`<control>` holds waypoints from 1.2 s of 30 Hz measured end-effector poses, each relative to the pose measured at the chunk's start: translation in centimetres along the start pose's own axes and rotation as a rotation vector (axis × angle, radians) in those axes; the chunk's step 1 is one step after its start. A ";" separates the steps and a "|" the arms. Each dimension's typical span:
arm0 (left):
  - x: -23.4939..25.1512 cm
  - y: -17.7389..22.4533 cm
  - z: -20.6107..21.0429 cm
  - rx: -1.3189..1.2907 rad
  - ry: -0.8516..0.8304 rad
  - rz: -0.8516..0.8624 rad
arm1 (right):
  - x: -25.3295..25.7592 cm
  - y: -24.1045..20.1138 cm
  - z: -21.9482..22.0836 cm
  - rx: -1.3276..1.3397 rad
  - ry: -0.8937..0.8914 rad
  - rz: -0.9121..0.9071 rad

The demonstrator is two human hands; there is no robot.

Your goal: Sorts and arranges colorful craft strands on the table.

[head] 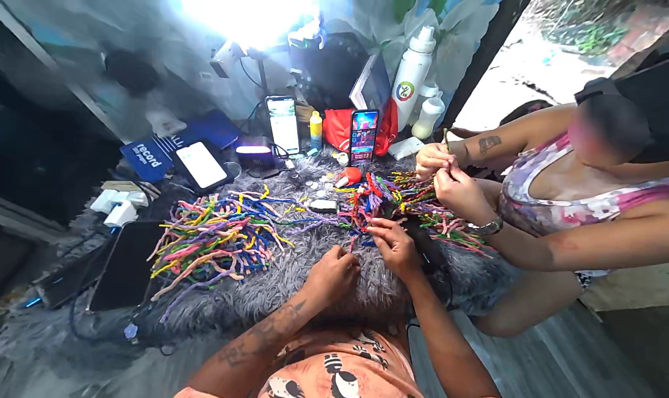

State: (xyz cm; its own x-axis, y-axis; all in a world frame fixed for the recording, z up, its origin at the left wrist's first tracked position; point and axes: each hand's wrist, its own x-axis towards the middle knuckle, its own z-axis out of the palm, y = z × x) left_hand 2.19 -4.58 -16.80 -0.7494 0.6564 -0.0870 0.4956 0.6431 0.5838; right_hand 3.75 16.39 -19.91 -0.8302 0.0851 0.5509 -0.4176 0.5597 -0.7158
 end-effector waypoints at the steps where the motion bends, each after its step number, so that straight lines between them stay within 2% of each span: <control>1: 0.0 0.1 -0.1 0.002 -0.005 -0.009 | -0.2 0.4 0.6 -0.083 0.001 -0.041; 4: 0.0 0.1 -0.3 -0.043 -0.003 0.008 | -1.0 0.6 1.4 -0.272 0.025 -0.162; 6: 0.1 -0.3 -0.3 -0.112 -0.007 0.072 | -1.3 0.5 1.6 -0.334 -0.045 -0.182; 9: 1.1 -0.6 -1.2 -0.172 -0.069 0.162 | -1.1 0.3 1.6 -0.357 -0.173 -0.110; 11: 1.9 -0.9 -2.1 -0.150 -0.025 0.169 | -1.0 0.1 1.6 -0.344 -0.213 -0.038; 17: 4.7 -3.9 -4.8 0.125 0.254 0.058 | -1.0 -0.8 1.0 -0.394 -0.392 0.032; 21: 5.8 -5.6 -4.7 0.175 0.188 -0.037 | -0.7 -1.3 0.9 -0.390 -0.464 0.051; 23: 5.7 -6.0 -4.4 0.172 0.199 -0.014 | -0.8 -1.3 0.9 -0.405 -0.438 0.050; 26: 5.1 -6.3 -4.4 0.095 0.362 0.094 | -1.1 -1.2 1.2 -0.424 -0.344 0.019; 31: 2.2 -4.6 -5.4 -0.125 0.604 0.208 | -1.9 -0.1 1.9 -0.441 0.033 -0.219; 33: 0.7 -3.9 -5.1 -0.166 0.589 0.263 | -2.1 -0.6 2.3 -0.434 0.150 -0.253; 36: -0.9 -2.9 -4.4 -0.210 0.548 0.398 | -2.3 -2.2 3.1 -0.385 0.148 -0.256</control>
State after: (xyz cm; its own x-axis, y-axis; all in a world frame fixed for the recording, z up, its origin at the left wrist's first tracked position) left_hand -0.50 -8.75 -14.91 -0.6691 0.4972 0.5524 0.7243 0.2696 0.6346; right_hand 5.42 12.38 -20.89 -0.6457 0.0055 0.7635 -0.4113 0.8400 -0.3538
